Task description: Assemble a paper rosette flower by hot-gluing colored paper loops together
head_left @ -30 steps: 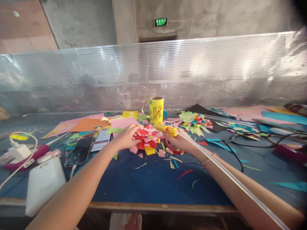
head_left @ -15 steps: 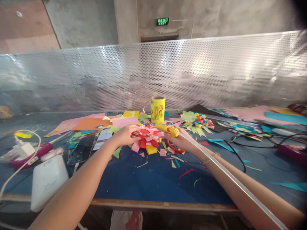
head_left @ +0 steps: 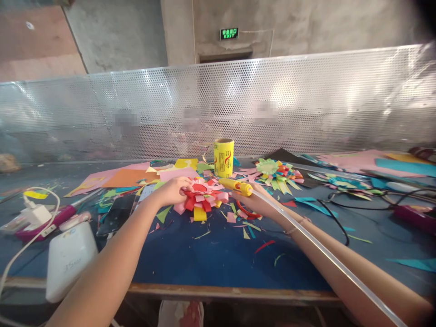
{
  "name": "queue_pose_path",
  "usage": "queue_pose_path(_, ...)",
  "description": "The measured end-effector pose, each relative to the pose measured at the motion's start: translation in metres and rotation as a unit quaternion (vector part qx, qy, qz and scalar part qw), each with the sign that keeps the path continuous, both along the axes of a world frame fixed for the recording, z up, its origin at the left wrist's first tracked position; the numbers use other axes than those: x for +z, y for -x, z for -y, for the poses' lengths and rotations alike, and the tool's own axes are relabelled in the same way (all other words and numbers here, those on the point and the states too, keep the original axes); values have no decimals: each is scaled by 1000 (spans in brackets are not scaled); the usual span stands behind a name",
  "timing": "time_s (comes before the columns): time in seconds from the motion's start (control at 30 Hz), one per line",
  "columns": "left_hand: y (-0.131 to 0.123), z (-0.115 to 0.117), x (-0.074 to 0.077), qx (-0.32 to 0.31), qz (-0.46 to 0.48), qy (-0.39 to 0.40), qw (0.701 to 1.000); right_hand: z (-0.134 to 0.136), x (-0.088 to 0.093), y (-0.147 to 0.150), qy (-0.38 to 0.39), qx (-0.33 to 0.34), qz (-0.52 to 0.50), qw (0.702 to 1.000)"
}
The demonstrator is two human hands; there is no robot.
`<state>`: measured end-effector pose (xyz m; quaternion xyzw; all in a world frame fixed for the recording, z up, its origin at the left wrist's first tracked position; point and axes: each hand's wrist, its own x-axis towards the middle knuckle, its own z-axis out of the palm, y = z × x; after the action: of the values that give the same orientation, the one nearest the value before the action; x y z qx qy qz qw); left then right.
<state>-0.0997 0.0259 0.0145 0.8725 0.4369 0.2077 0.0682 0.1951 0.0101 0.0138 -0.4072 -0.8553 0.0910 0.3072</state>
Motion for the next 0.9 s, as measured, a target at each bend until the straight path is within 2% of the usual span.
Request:
queue_pose_path(0.1, 8, 1, 6, 13, -13, 17, 1000, -1, -2, 0, -2, 15, 2, 1000)
queue_pose_path(0.23, 6, 6, 11, 30, -22, 13, 999, 1, -3, 2, -14, -3, 29, 999)
queue_pose_path(0.37, -7, 8, 8, 52, -10, -28, 998, 6, -3, 7, -6, 11, 21, 1000)
queue_pose_path(0.5, -15, 5, 3, 22, -14, -34, 999, 9, -7, 16, -41, 66, -6, 997)
queue_pose_path(0.63, -14, 0, 1, 1, -22, -16, 1000, 10, -11, 24, -81, 93, 11, 992)
queue_pose_path(0.9, -17, -2, 0, 44, -13, -12, 999, 10, -15, 33, -129, 98, 36, 986)
